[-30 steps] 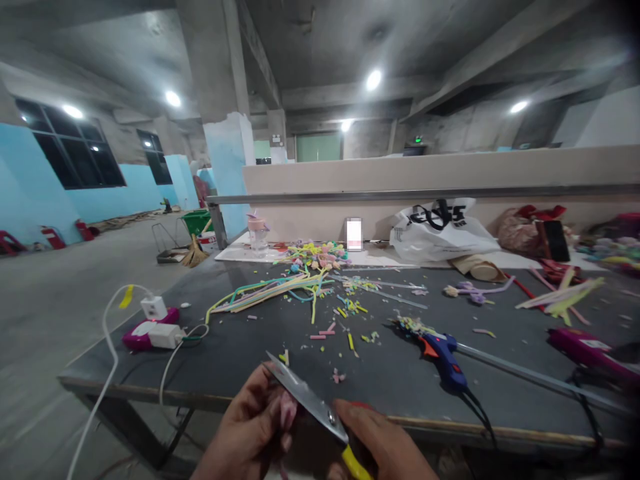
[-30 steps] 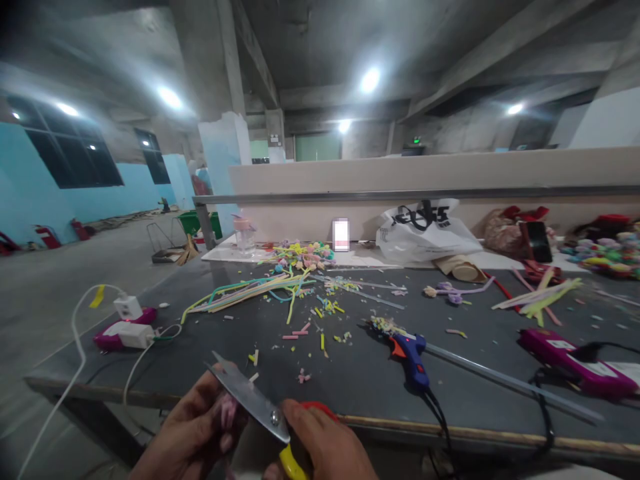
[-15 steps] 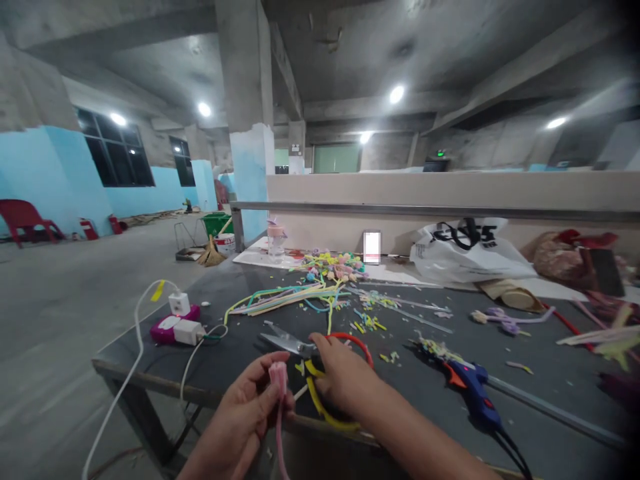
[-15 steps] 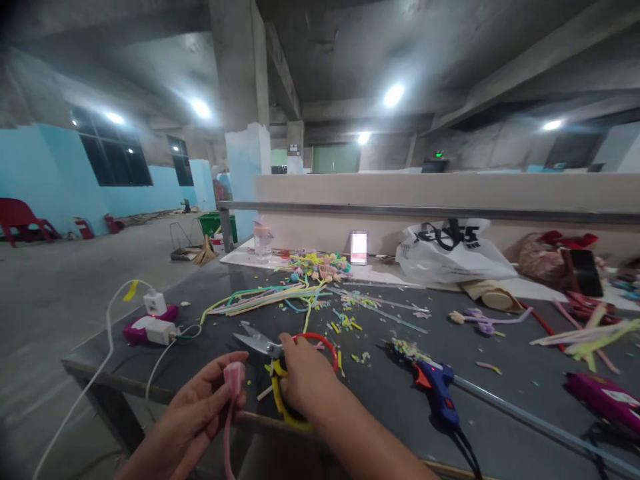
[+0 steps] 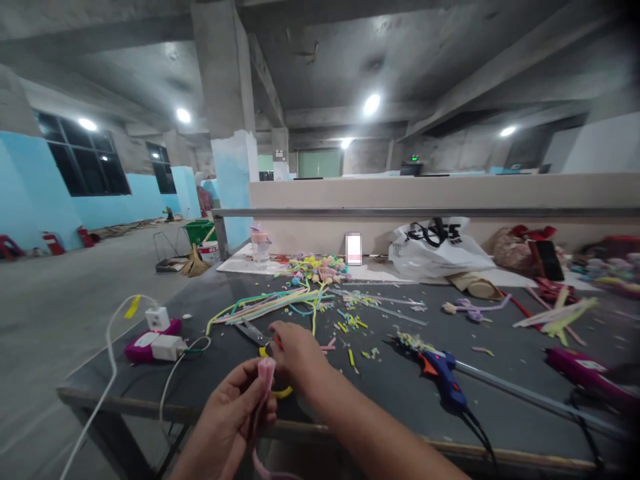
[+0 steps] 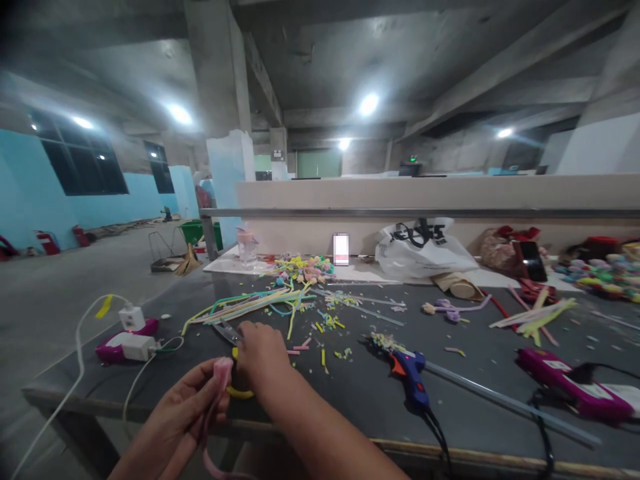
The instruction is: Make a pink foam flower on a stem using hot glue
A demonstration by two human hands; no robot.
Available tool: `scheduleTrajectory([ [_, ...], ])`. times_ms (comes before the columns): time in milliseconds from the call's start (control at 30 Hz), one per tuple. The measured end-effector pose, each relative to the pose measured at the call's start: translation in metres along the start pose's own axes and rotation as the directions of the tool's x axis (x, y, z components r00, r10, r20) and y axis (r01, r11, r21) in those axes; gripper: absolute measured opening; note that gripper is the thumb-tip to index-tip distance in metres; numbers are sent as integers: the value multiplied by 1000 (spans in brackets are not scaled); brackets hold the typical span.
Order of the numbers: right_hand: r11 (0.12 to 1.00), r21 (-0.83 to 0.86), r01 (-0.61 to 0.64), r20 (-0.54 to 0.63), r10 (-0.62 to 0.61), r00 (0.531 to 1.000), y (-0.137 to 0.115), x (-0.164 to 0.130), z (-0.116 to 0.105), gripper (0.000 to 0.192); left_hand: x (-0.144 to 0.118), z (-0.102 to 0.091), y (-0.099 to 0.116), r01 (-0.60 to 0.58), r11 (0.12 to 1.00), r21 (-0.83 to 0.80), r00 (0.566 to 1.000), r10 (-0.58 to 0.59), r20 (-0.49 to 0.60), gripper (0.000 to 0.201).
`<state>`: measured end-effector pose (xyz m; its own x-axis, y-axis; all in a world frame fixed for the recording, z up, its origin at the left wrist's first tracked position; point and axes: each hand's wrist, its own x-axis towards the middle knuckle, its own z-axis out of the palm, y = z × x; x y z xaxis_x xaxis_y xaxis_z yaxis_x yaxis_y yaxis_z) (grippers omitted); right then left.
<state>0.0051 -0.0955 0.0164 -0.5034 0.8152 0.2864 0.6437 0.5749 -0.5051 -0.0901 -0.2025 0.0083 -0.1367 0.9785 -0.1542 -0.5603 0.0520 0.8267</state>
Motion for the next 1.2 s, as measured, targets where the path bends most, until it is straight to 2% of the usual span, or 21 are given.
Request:
scheduleTrajectory([
  [100, 975, 220, 1, 3, -2, 1000, 5, -26, -19, 23, -2, 11, -1, -37, 999, 27, 999, 37, 22, 43],
  [167, 836, 546, -60, 44, 43, 998, 9, -48, -30, 23, -3, 19, -5, -56, 996, 75, 997, 52, 56, 45],
  [233, 661, 744, -101, 90, 51, 995, 13, -69, -37, 26, -3, 27, -11, -32, 990, 135, 995, 18, 103, 47],
  [400, 392, 909, -138, 133, 40, 990, 22, -107, -49, 22, -3, 43, -27, 67, 975, 210, 974, -110, 196, 46],
  [500, 284, 946, -158, 140, 83, 987, 31, -118, -57, 22, -3, 46, -29, 97, 979, 180, 975, -130, 182, 35],
  [600, 290, 948, -132, 97, 132, 986, 42, -126, -63, 21, -4, 47, -28, 70, 965, 251, 981, -112, 160, 27],
  [767, 322, 944, -71, 27, 140, 990, 51, -131, -61, 17, -5, 53, -36, -62, 878, 475, 947, -99, 305, 32],
  [933, 391, 917, -73, -1, 185, 983, 46, -132, -57, 15, -9, 59, -39, -148, 783, 604, 961, -30, 274, 27],
  [1067, 449, 890, -78, -18, 206, 978, 42, -131, -52, 14, -10, 55, -39, -187, 697, 692, 967, 6, 256, 25],
  [1133, 462, 883, -83, -17, 209, 978, 42, -130, -49, 14, -9, 51, -40, -172, 696, 697, 970, -5, 245, 26],
  [1200, 449, 889, -90, 2, 192, 981, 43, -129, -48, 15, -6, 47, -42, -129, 747, 652, 964, -60, 260, 27],
])
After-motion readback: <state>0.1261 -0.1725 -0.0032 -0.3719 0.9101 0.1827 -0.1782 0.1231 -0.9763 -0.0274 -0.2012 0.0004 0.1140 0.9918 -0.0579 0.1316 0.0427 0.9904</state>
